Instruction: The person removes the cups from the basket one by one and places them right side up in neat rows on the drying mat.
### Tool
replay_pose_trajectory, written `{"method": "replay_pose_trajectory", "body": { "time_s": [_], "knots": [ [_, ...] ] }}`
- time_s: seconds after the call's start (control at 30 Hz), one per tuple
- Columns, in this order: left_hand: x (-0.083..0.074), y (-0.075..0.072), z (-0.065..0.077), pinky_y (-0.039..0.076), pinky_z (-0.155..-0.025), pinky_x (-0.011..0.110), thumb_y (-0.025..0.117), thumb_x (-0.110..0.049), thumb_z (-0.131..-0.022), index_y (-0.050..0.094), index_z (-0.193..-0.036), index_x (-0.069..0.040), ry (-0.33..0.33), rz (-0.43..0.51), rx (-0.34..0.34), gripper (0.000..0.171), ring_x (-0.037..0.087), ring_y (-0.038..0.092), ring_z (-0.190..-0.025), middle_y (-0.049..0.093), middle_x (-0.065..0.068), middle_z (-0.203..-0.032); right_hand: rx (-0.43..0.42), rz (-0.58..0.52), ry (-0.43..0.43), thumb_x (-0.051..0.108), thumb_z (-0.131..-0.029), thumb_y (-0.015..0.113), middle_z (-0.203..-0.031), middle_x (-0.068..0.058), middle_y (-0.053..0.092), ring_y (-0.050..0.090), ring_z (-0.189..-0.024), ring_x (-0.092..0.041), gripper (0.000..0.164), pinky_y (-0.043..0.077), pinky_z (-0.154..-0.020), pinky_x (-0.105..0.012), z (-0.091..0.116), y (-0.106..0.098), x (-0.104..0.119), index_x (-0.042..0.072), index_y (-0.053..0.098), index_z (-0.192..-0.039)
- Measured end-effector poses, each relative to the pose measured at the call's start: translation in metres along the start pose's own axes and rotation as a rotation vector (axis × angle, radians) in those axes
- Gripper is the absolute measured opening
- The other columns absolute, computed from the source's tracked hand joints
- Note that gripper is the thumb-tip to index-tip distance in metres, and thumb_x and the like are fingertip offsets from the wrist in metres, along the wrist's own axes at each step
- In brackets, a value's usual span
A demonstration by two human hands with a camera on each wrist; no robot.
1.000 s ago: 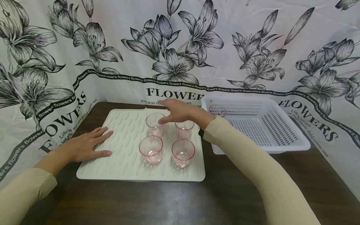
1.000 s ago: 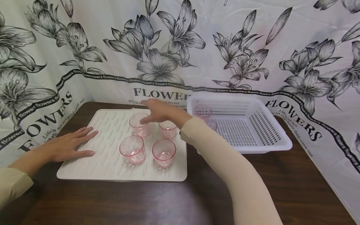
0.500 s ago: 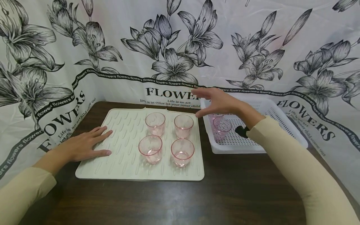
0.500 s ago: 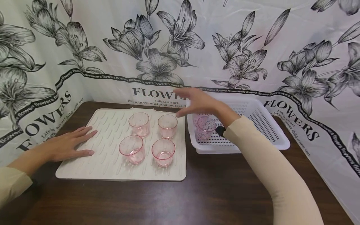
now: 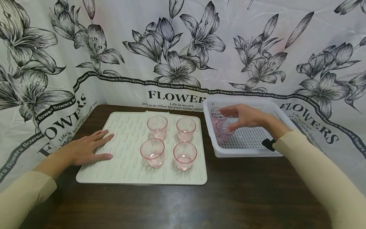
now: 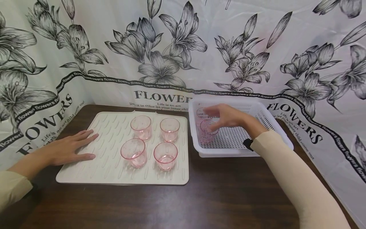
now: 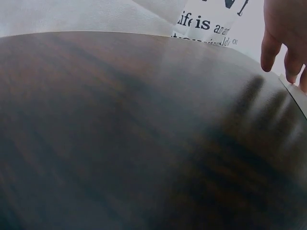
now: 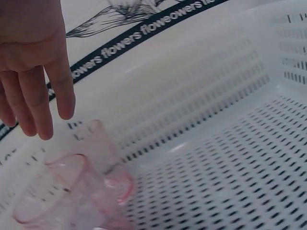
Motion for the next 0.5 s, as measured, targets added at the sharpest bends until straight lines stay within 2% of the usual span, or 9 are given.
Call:
{"method": "replay_pose_trajectory", "body": {
  "time_s": [0.17, 0.27, 0.5],
  "knots": [
    [-0.002, -0.001, 0.000, 0.032, -0.101, 0.072, 0.052, -0.074, -0.088, 0.030, -0.157, -0.015, -0.004, -0.002, 0.009, 0.093, 0.050, 0.026, -0.143, 0.025, 0.022, -0.160, 0.011, 0.014, 0.034, 0.023, -0.078, 0.086, -0.148, -0.025, 0.046, 0.046, -0.135, -0.042, 0.087, 0.035, -0.109, -0.057, 0.006, 0.002, -0.011, -0.006, 0.042, -0.147],
    [-0.003, -0.002, 0.001, 0.033, -0.100, 0.071, 0.054, -0.070, -0.089, 0.031, -0.157, -0.013, 0.018, 0.004, -0.004, 0.092, 0.050, 0.028, -0.142, 0.026, 0.023, -0.160, 0.027, 0.008, 0.058, 0.024, -0.079, 0.086, -0.146, -0.025, 0.048, 0.047, -0.134, -0.043, 0.085, 0.037, -0.107, -0.057, 0.009, 0.003, -0.016, -0.007, 0.043, -0.146],
    [-0.004, -0.004, 0.003, 0.034, -0.101, 0.070, 0.055, -0.069, -0.090, 0.031, -0.157, -0.013, 0.027, 0.013, -0.011, 0.091, 0.049, 0.029, -0.142, 0.025, 0.022, -0.160, 0.086, -0.021, 0.075, 0.022, -0.078, 0.087, -0.147, -0.027, 0.045, 0.046, -0.133, -0.045, 0.086, 0.040, -0.106, -0.055, 0.009, 0.005, -0.025, -0.007, 0.043, -0.145]
  ]
}}
Point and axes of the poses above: each hand's wrist, its own z-axis away from the middle knuckle, its own y-axis out of the palm, x = y × z, the point moved 3 cm from there along -z, towards the middle knuckle
